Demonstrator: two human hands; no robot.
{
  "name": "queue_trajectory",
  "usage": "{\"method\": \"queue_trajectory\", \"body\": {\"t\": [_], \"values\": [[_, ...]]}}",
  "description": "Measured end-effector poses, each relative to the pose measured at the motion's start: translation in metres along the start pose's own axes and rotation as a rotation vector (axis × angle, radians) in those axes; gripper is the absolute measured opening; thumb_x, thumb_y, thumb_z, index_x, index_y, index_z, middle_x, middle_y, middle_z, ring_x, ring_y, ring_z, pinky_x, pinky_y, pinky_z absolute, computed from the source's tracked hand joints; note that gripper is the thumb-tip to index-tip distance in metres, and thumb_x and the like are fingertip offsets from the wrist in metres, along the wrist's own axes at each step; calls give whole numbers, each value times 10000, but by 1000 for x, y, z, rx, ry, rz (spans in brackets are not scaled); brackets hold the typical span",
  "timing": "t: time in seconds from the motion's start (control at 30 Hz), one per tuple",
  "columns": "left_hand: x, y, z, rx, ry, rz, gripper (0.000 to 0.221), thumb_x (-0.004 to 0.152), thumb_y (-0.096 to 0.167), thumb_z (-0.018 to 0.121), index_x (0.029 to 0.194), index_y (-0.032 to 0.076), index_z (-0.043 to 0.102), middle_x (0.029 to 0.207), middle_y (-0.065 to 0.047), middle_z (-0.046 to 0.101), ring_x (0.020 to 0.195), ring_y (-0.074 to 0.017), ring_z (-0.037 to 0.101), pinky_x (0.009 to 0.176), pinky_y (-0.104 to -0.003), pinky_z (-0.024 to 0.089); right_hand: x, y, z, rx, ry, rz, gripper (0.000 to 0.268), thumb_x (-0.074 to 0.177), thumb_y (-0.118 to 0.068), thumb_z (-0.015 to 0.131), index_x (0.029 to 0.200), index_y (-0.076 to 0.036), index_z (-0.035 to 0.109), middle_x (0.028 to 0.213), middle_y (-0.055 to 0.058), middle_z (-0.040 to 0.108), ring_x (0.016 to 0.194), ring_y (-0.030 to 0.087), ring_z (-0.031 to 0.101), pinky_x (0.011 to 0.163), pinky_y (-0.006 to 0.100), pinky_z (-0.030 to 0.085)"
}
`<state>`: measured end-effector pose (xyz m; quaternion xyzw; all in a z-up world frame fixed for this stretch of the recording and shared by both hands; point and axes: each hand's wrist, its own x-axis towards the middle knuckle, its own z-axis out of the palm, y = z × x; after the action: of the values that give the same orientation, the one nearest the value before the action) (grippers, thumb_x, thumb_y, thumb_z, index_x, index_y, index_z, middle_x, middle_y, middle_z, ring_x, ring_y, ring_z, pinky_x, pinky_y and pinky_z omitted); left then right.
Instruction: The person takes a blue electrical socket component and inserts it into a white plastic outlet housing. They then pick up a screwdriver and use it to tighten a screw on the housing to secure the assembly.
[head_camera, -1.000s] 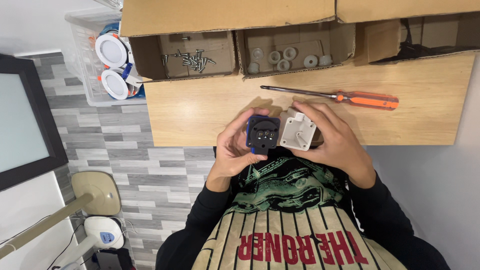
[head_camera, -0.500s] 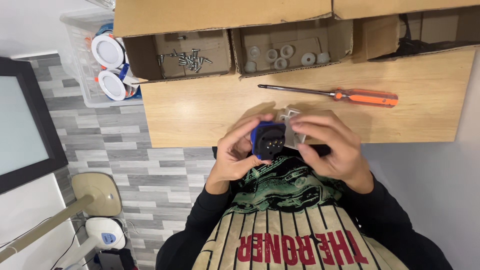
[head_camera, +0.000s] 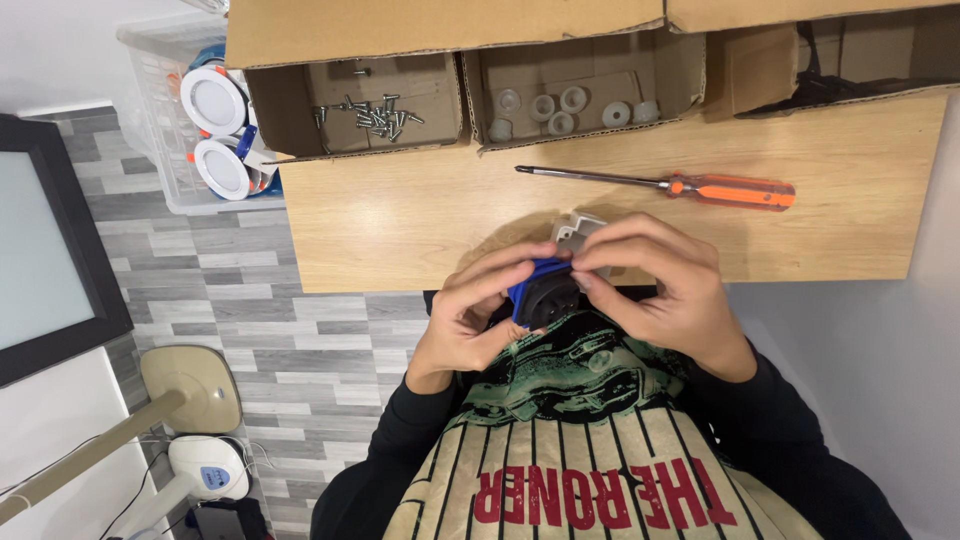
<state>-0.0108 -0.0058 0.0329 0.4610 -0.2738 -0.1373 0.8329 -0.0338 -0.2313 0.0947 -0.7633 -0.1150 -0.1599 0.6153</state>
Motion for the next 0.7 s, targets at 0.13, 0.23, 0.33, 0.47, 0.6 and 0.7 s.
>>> {"method": "queue_trajectory", "body": {"t": [0.13, 0.23, 0.33, 0.47, 0.6, 0.7], "values": [[3, 2, -1, 117, -23, 1, 705, 812, -127, 903, 1460, -82, 630, 1441, -393, 634, 1382, -475, 645, 1110, -571, 578, 9, -3, -4, 33, -41, -15, 70, 929, 22, 821, 983, -23, 822, 957, 145, 781, 759, 249, 724, 703, 375, 606], [13, 21, 6, 175, -73, -14, 718, 861, -68, 899, 1514, -43, 601, 1490, -351, 631, 1419, -433, 626, 1160, -555, 553, 15, -6, -7, 80, -73, -43, 50, 926, -2, 834, 969, -29, 830, 957, 140, 775, 774, 255, 722, 722, 375, 609], [12, 21, 6, 172, -106, -50, 686, 888, -28, 895, 1506, -57, 598, 1494, -329, 645, 1438, -413, 617, 1169, -545, 542, 24, -6, -11, 100, -153, -67, 49, 931, -2, 830, 968, -31, 842, 949, 135, 788, 784, 297, 749, 748, 401, 623], [6, 27, -1, 203, -159, -120, 682, 865, 77, 923, 1449, -109, 625, 1482, -345, 649, 1412, -446, 627, 1139, -564, 545, 32, -8, -15, 135, -264, -60, 101, 930, 17, 810, 989, -51, 856, 918, 106, 807, 760, 274, 770, 736, 398, 627], [2, 25, -3, 197, -168, -140, 726, 873, 166, 920, 1454, -142, 613, 1478, -354, 646, 1402, -459, 630, 1118, -577, 554, 25, -1, -16, 49, -255, -100, 58, 978, -13, 787, 989, -50, 830, 937, 97, 794, 773, 313, 763, 745, 413, 624], [1, 22, -3, 158, -158, -104, 685, 917, 240, 897, 1443, -109, 631, 1459, -363, 647, 1378, -472, 639, 1136, -603, 542, 7, 22, -28, 63, -204, -118, 62, 967, -7, 794, 1009, -32, 833, 903, 113, 790, 714, 280, 738, 702, 400, 617]]}}
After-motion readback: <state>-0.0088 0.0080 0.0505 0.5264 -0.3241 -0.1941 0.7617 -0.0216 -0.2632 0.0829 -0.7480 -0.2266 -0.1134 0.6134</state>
